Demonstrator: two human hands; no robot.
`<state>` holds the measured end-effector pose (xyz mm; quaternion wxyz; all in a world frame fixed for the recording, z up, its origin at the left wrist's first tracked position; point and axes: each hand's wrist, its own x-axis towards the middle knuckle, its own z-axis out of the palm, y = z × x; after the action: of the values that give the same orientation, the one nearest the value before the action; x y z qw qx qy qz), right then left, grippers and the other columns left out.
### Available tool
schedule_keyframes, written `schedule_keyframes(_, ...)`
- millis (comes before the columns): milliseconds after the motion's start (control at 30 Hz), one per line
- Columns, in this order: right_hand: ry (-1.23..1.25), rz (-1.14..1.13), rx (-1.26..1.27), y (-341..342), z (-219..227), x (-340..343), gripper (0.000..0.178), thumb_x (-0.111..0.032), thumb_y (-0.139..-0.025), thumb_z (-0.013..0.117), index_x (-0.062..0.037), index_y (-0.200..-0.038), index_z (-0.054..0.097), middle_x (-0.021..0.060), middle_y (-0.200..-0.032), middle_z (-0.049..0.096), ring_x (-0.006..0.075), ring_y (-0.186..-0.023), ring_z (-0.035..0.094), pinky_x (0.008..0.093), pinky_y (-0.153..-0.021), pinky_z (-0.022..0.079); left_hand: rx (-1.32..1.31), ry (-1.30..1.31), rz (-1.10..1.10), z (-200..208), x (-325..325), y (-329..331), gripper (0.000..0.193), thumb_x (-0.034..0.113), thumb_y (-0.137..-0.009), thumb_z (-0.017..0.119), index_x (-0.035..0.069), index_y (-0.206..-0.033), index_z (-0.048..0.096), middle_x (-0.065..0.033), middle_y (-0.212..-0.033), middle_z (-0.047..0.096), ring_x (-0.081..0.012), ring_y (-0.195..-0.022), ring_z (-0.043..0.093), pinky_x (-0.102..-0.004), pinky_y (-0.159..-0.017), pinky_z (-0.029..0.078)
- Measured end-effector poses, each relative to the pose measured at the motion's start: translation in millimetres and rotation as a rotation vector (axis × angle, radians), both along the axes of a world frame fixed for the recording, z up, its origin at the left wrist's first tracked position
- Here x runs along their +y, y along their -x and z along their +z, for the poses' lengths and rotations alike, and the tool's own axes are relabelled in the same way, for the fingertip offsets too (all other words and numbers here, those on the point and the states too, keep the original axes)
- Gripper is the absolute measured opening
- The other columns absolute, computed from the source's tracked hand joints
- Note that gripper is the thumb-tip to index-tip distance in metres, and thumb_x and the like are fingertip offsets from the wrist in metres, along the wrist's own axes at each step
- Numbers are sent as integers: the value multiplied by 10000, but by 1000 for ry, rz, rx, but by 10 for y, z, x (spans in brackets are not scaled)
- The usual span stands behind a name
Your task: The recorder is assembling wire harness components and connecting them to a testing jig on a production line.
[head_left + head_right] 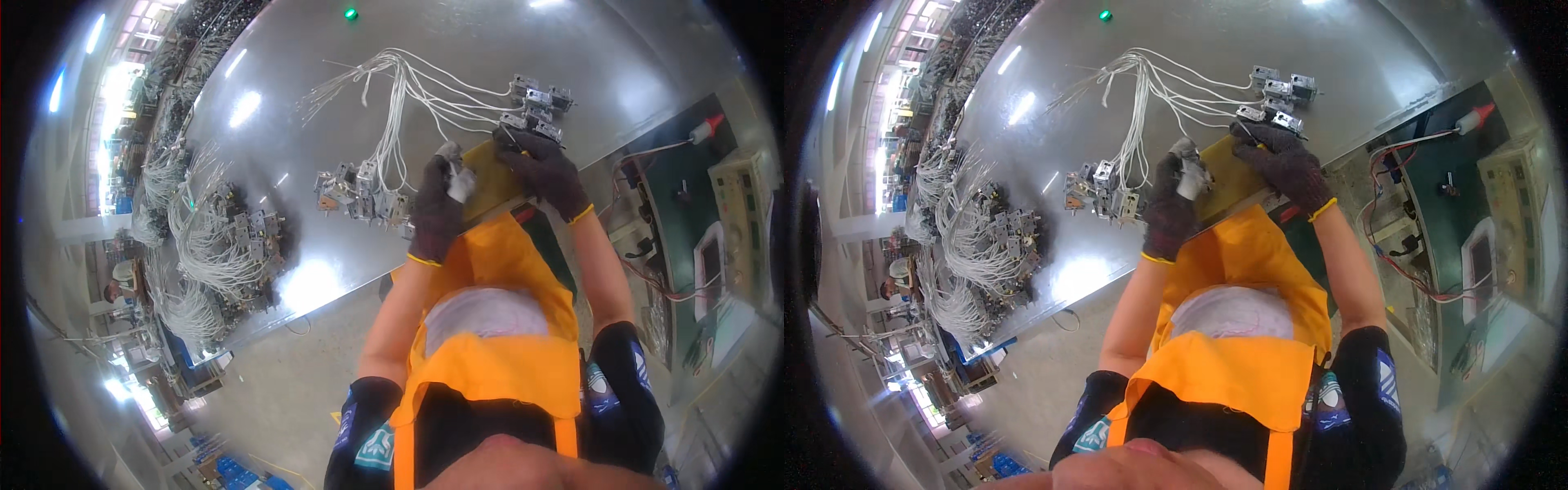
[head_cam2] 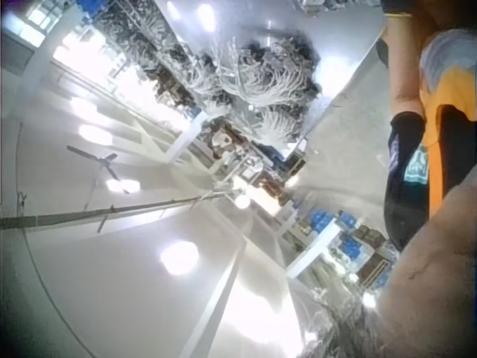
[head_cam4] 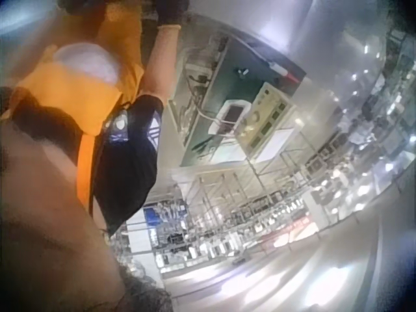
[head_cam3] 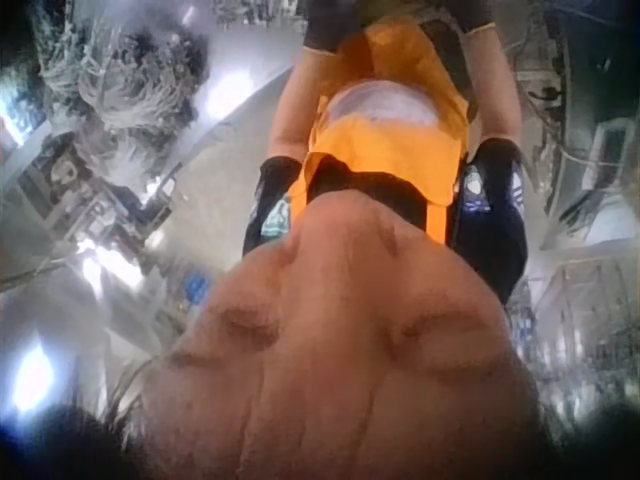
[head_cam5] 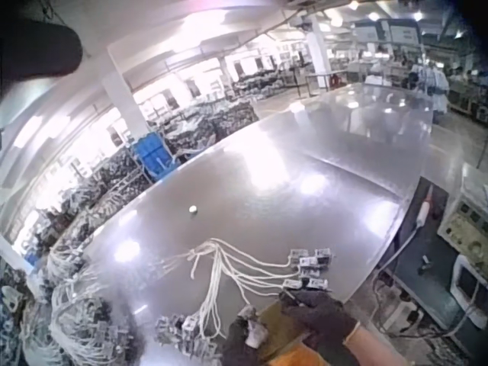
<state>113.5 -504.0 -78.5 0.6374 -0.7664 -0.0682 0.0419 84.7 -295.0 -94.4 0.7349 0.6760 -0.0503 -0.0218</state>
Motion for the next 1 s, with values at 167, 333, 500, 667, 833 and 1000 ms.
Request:
schedule_keyframes(167, -125, 62, 35, 55, 2, -69, 394, -210, -951, 610, -43, -1308, 594, 96, -1253, 630, 150, -1112, 581, 289, -980, 449, -347, -811, 86, 146, -302, 110, 589, 140, -895, 673, -7, -1397, 401, -165, -1250, 558, -241, -1135, 563, -355, -950, 476)
schedule_keyframes(333, -64, 121, 179, 137, 118, -99, 392, -225, -970, 583, -49, -1320, 583, 99, -1281, 619, 139, -1138, 574, 288, -983, 446, -189, -383, 128, 57, -181, 22, 643, 199, -851, 727, -4, -1382, 427, -213, -1234, 570, -336, -1107, 581, -404, -925, 469)
schedule_keyframes(500, 380, 197, 31, 354, 441, -37, 333, -235, -960, 576, -86, -1251, 637, 140, -1113, 693, 196, -1005, 665, 323, -913, 491, -384, -835, 99, 126, -252, 13, 650, 195, -820, 731, -1, -1361, 430, -244, -1173, 576, -416, -1048, 580, -456, -870, 477)
schedule_keyframes(667, 675, 182, -343, 343, 357, 176, 223, -258, -913, 580, -86, -1025, 669, 176, -867, 662, 382, -818, 623, 456, -735, 493, -407, -708, 17, 39, -200, -62, 692, 211, -753, 766, 22, -1340, 451, -236, -1112, 600, -419, -1021, 586, -477, -851, 477)
schedule_keyframes(833, 888, 148, -583, 361, 354, 184, 148, -202, -876, 561, -83, -926, 633, 148, -763, 621, 339, -732, 623, 456, -669, 495, -512, -746, 104, 121, -301, -90, 552, 200, -758, 742, 25, -1228, 514, -225, -963, 617, -408, -903, 614, -472, -758, 487)
schedule_keyframes(1000, 929, 74, -832, 306, 363, 350, 107, -173, -842, 555, -94, -851, 626, 129, -714, 615, 310, -656, 624, 447, -601, 501, -445, -746, 42, 56, -185, -168, 406, 211, -797, 692, 17, -1123, 547, -223, -870, 609, -390, -853, 619, -468, -771, 476)
